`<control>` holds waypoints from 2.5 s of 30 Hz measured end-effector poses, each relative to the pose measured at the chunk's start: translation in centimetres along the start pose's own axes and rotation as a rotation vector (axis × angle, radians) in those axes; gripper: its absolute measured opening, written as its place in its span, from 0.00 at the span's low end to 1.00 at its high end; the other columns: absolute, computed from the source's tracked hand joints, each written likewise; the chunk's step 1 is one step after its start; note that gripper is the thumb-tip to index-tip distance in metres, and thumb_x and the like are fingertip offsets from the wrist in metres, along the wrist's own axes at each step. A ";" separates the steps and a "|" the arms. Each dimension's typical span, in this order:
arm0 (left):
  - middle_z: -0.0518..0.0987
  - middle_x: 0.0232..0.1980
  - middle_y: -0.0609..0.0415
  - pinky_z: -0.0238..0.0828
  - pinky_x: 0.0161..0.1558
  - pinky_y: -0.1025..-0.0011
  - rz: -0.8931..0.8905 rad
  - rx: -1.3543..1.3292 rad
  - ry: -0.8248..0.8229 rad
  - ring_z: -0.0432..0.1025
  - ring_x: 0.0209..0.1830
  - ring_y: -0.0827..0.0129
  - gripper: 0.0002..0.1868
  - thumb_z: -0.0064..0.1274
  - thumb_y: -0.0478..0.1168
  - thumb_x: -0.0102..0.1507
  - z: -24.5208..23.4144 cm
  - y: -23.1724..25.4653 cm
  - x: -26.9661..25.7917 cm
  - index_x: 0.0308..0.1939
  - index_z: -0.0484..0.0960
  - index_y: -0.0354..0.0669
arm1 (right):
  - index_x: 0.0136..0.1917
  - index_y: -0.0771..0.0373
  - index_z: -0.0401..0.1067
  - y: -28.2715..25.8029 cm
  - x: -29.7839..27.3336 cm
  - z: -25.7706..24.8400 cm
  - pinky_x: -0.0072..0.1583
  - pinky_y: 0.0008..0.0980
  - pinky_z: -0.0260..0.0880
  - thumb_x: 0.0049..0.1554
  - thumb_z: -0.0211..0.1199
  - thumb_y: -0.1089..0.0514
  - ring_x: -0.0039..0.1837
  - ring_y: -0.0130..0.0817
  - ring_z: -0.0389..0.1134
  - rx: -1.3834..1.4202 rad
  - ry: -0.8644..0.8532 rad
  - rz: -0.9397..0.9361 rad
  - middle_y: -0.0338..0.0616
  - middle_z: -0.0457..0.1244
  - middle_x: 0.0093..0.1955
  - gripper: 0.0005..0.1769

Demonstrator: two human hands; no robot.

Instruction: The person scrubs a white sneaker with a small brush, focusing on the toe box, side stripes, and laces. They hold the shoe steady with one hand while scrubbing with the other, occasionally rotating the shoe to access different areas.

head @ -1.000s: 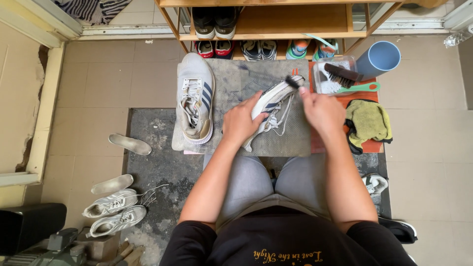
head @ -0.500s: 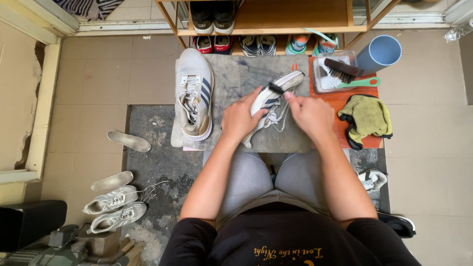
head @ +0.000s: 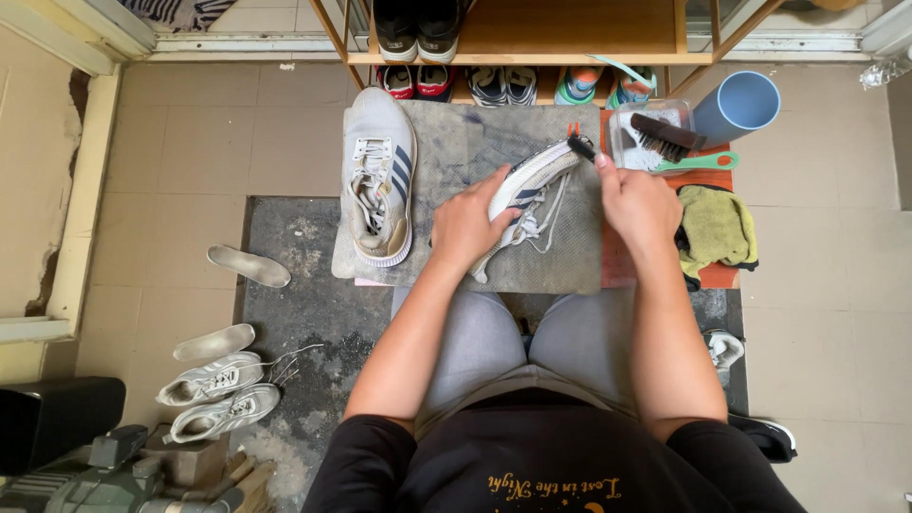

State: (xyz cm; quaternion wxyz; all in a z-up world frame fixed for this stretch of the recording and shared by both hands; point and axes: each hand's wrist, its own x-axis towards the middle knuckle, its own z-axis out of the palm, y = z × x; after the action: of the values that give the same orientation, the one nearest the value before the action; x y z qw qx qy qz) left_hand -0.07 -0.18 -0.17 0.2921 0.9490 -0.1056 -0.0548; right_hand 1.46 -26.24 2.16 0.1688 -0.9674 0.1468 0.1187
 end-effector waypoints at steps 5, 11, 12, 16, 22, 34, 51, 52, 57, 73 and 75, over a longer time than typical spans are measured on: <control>0.79 0.65 0.59 0.74 0.59 0.48 -0.003 -0.012 -0.016 0.76 0.62 0.53 0.36 0.56 0.57 0.63 0.0 -0.2 0.1 0.75 0.66 0.67 | 0.50 0.49 0.82 -5.4 -4.0 -2.6 0.62 0.59 0.66 0.67 0.40 0.29 0.60 0.66 0.70 -0.077 -0.099 -0.136 0.63 0.71 0.47 0.35; 0.79 0.65 0.60 0.75 0.59 0.49 0.001 -0.014 0.002 0.76 0.62 0.55 0.36 0.57 0.57 0.62 0.0 -0.3 0.0 0.75 0.66 0.68 | 0.47 0.53 0.79 -1.4 0.1 -1.7 0.62 0.64 0.56 0.68 0.50 0.30 0.57 0.63 0.70 -0.123 0.216 -0.245 0.57 0.70 0.39 0.29; 0.79 0.65 0.60 0.75 0.59 0.49 0.001 -0.014 0.001 0.76 0.62 0.55 0.36 0.57 0.57 0.62 0.2 -0.3 0.1 0.75 0.66 0.68 | 0.46 0.52 0.80 -1.1 0.3 -1.4 0.66 0.67 0.47 0.69 0.53 0.36 0.58 0.59 0.70 -0.166 0.317 -0.317 0.52 0.70 0.36 0.24; 0.80 0.64 0.59 0.75 0.58 0.49 -0.004 -0.009 0.000 0.76 0.62 0.55 0.36 0.57 0.57 0.62 0.1 -0.2 0.1 0.75 0.66 0.68 | 0.43 0.52 0.80 -3.6 -1.5 -1.8 0.67 0.71 0.38 0.66 0.58 0.39 0.61 0.50 0.63 -0.132 0.324 -0.468 0.48 0.69 0.36 0.20; 0.80 0.64 0.61 0.75 0.58 0.51 0.012 -0.016 0.014 0.76 0.61 0.57 0.36 0.57 0.57 0.62 0.1 -0.2 -0.2 0.75 0.66 0.68 | 0.39 0.48 0.75 -1.6 0.7 -2.0 0.56 0.77 0.40 0.60 0.70 0.33 0.64 0.49 0.55 -0.156 0.604 -0.438 0.42 0.63 0.42 0.21; 0.78 0.67 0.59 0.79 0.38 0.52 0.029 0.044 0.054 0.80 0.50 0.55 0.36 0.57 0.61 0.62 0.9 -0.4 1.0 0.73 0.67 0.64 | 0.36 0.43 0.81 -4.2 1.0 -3.5 0.68 0.79 0.38 0.49 0.85 0.38 0.78 0.49 0.10 0.058 0.611 -0.403 0.39 0.37 0.87 0.16; 0.84 0.55 0.49 0.74 0.37 0.46 -0.037 0.094 0.016 0.79 0.43 0.44 0.47 0.58 0.64 0.61 1.4 -0.5 0.9 0.78 0.55 0.58 | 0.42 0.45 0.84 -5.5 -0.6 -2.2 0.67 0.75 0.43 0.54 0.77 0.29 0.79 0.58 0.14 -0.059 0.629 -0.559 0.43 0.40 0.86 0.21; 0.84 0.55 0.49 0.74 0.37 0.46 -0.038 0.094 0.018 0.79 0.43 0.44 0.47 0.58 0.64 0.61 1.1 -0.2 1.0 0.78 0.55 0.58 | 0.42 0.45 0.84 -4.7 0.2 -2.4 0.67 0.75 0.43 0.54 0.77 0.29 0.79 0.58 0.14 -0.059 0.630 -0.561 0.43 0.40 0.86 0.21; 0.84 0.50 0.49 0.76 0.34 0.51 -0.047 0.104 -0.018 0.80 0.40 0.50 0.47 0.58 0.63 0.62 0.6 0.2 0.8 0.79 0.55 0.56 | 0.35 0.51 0.80 -5.8 -1.3 -2.9 0.66 0.76 0.43 0.56 0.77 0.31 0.78 0.58 0.15 -0.021 0.592 -0.498 0.47 0.43 0.84 0.25; 0.84 0.56 0.42 0.76 0.53 0.49 -0.039 -0.038 -0.006 0.80 0.52 0.45 0.47 0.61 0.54 0.62 -1.5 1.0 -0.6 0.80 0.54 0.52 | 0.36 0.54 0.75 -5.3 -2.7 0.2 0.67 0.77 0.31 0.48 0.79 0.42 0.79 0.75 0.25 0.017 0.577 -0.516 0.47 0.50 0.79 0.18; 0.84 0.55 0.41 0.76 0.52 0.48 -0.018 -0.049 -0.005 0.80 0.51 0.45 0.48 0.61 0.55 0.62 -1.3 0.6 -0.7 0.80 0.52 0.51 | 0.37 0.55 0.76 -5.7 -3.2 -0.1 0.67 0.76 0.32 0.50 0.80 0.42 0.78 0.75 0.24 -0.020 0.606 -0.503 0.48 0.48 0.81 0.19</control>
State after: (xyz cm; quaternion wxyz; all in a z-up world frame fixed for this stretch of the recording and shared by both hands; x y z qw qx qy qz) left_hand -0.59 0.20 1.30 0.3145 0.9423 -0.0965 -0.0623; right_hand 0.39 -20.39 4.76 0.1324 -0.9659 -0.0528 -0.2160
